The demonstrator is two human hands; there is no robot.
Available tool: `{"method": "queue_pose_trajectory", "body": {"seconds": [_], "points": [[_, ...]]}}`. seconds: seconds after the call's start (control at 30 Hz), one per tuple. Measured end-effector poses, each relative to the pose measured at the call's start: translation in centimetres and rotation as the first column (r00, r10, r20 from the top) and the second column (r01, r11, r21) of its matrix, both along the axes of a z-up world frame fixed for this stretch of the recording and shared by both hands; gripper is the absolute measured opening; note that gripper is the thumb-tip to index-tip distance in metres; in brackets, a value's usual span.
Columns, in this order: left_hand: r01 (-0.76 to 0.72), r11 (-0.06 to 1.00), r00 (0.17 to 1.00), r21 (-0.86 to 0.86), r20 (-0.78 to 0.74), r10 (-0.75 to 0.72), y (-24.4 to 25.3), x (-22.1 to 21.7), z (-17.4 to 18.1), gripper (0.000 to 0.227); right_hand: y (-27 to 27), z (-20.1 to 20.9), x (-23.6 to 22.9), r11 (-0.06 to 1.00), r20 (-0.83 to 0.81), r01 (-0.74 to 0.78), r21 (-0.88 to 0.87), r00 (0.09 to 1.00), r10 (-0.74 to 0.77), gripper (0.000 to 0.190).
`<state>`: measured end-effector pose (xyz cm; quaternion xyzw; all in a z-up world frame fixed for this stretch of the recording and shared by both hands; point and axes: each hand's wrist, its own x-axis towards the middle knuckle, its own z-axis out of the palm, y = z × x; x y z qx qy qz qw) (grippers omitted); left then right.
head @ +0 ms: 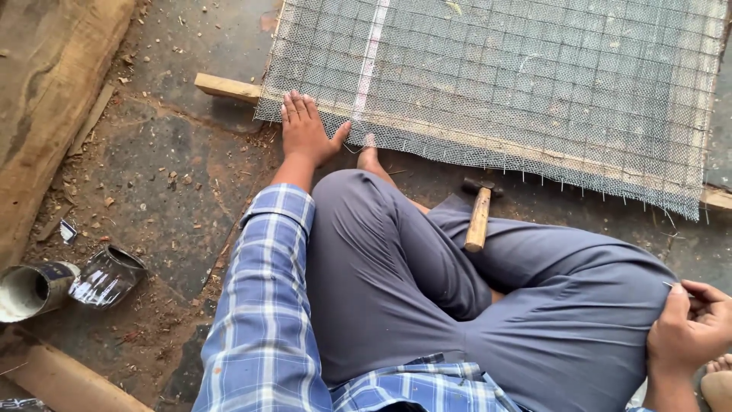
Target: The person constructs a sieve by securing wire mesh to a rectangular wooden frame using a hammer and small nails. The person positions the mesh, drives nails into the wood to hold it, and trims the wire mesh edges.
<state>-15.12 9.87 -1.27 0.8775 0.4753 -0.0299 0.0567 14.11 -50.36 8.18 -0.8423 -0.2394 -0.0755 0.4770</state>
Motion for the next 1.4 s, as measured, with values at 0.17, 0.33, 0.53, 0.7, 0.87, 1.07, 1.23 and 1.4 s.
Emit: {"method": "queue_pose_trajectory", "body": {"seconds": [0.17,0.33,0.53,0.7,0.87,1.07,1.23,1.4], "points": [[-0.001,0.999,1.000,-0.032,-0.006,0.001,0.2,0.0,0.1,0.117,-0.3,-0.5,0.4,1.000,-0.025,0.007,0.022,1.000,-0.007,0.009],[0.003,0.998,1.000,-0.060,0.003,-0.003,1.0,0.4,0.8,0.119,-2.2,-3.3,2.1,1.000,0.004,-0.015,-0.003,1.000,0.015,0.007],[-0.029,0.980,0.982,-0.196,-0.187,-0.008,1.6,2.1,7.1,0.115,-1.7,-2.7,1.6,0.999,-0.003,0.023,-0.034,1.000,-0.023,0.006],[0.197,0.980,0.972,0.034,0.124,-0.199,-1.5,8.1,12.2,0.087,1.1,1.3,0.7,0.984,-0.013,-0.041,-0.174,0.999,0.040,0.019],[0.742,0.604,0.555,-0.289,0.771,-0.312,-13.9,18.9,14.5,0.062,9.2,5.5,1.0,0.917,-0.327,-0.286,0.279,0.869,0.371,0.039],[0.748,0.600,0.358,-0.285,0.934,-0.003,-22.0,22.9,12.9,0.032,21.5,4.4,0.7,0.819,-0.538,-0.239,0.522,0.653,0.533,0.048],[0.731,0.605,0.471,-0.314,0.875,-0.115,-20.1,22.1,7.3,0.028,24.3,-3.6,2.2,0.796,-0.630,-0.259,0.547,0.499,0.596,0.052],[0.676,0.692,0.618,-0.255,0.708,-0.343,-19.5,23.0,6.9,0.020,24.9,-6.4,3.6,0.817,-0.728,-0.265,0.512,0.372,0.576,0.050]]}}
